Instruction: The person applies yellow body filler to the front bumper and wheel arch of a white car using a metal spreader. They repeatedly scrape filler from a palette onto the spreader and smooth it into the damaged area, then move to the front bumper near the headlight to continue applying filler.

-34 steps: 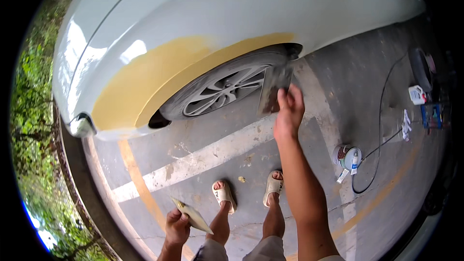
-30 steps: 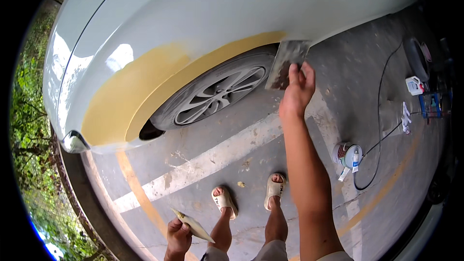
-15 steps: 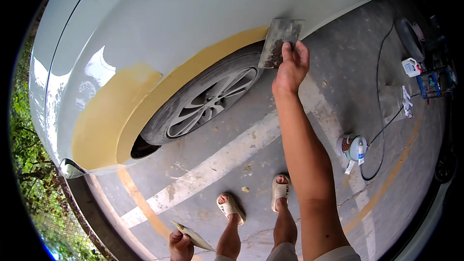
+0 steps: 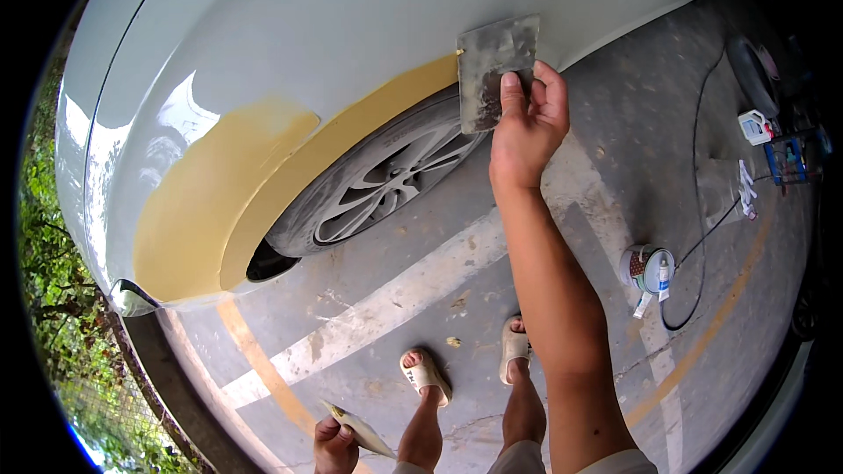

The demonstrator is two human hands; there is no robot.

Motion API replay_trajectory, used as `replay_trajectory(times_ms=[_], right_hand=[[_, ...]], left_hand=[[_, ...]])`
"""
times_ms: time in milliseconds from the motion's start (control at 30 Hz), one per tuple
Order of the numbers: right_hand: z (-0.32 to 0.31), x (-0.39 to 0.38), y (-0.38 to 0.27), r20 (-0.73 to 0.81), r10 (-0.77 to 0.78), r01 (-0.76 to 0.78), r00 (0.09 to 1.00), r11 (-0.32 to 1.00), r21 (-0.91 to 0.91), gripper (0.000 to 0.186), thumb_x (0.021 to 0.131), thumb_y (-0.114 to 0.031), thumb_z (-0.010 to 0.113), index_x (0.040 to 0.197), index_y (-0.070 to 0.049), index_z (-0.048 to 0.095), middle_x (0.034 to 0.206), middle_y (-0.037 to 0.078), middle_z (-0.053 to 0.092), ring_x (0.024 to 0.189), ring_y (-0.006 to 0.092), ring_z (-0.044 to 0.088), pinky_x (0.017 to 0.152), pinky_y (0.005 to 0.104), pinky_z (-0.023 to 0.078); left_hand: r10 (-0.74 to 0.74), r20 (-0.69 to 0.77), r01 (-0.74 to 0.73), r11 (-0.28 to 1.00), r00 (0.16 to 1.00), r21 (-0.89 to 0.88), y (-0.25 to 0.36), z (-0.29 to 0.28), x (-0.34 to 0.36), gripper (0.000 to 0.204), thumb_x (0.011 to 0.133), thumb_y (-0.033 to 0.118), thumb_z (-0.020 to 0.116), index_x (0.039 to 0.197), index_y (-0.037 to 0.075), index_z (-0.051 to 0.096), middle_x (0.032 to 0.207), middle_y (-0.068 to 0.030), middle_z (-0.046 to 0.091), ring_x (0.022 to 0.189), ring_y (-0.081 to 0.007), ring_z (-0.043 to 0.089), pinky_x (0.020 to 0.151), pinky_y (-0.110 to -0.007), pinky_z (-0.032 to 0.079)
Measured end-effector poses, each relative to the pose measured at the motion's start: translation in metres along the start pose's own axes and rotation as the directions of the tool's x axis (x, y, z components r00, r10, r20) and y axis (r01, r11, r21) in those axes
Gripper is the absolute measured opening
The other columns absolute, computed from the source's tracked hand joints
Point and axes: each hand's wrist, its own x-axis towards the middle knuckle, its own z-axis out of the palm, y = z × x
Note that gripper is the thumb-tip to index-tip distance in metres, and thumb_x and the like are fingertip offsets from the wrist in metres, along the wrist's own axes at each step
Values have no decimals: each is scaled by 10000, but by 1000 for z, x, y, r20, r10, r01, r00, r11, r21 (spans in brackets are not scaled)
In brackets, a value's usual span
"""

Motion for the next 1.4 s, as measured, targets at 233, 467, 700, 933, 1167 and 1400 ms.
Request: replay_trajectory(times_ms=[233,467,700,933,1167,1400], right_hand=[[16,-23,-17,38,-27,27,999,1000,0,258,854,16,594,1094,-3,501,876,44,576,786,97,530,705,221,447],[30,-50,-21,127,-144,152,981,987,-56,264,851,-24,620,1092,15,518,941,66,582,846,134,547,768,256,459],[30,-79,-47,153,-200,173,968,970,172,278,851,26,587,1107,-1,484,975,87,587,883,132,533,792,245,446],[-22,-111,-99,726,-312,122,613,945,304,130,743,69,554,854,8,525,789,160,609,672,205,563,609,326,470],[-58,-43,-133,645,397,84,653,808,-583,272,741,35,638,1008,17,588,886,87,644,793,187,623,709,283,490],[-35,65,-187,856,0,473,516,834,-285,471,633,161,456,1078,23,522,1150,149,552,1092,216,524,930,325,410]], left_hand=[[5,10,-5,1000,1000,-21,4,-9,-3,154,862,115,604,967,3,599,884,-100,648,783,-257,645,720,-450,546],[-3,12,4,999,1000,-53,7,-15,-5,155,858,124,615,958,7,599,880,-87,647,783,-240,643,719,-428,545],[30,14,-31,997,999,67,-3,-45,6,235,870,159,600,1019,-22,588,939,-61,624,879,-159,575,817,-304,446],[309,63,-314,904,949,289,44,42,74,222,871,159,621,1010,-15,618,854,-15,615,738,-75,539,601,-206,419],[190,178,-165,976,966,-143,66,53,93,278,857,168,641,1038,-41,617,917,-62,657,789,-106,583,720,-242,463],[215,358,-156,970,909,-188,23,51,109,287,859,172,638,1060,-31,614,939,-53,656,834,-114,580,767,-255,453]])
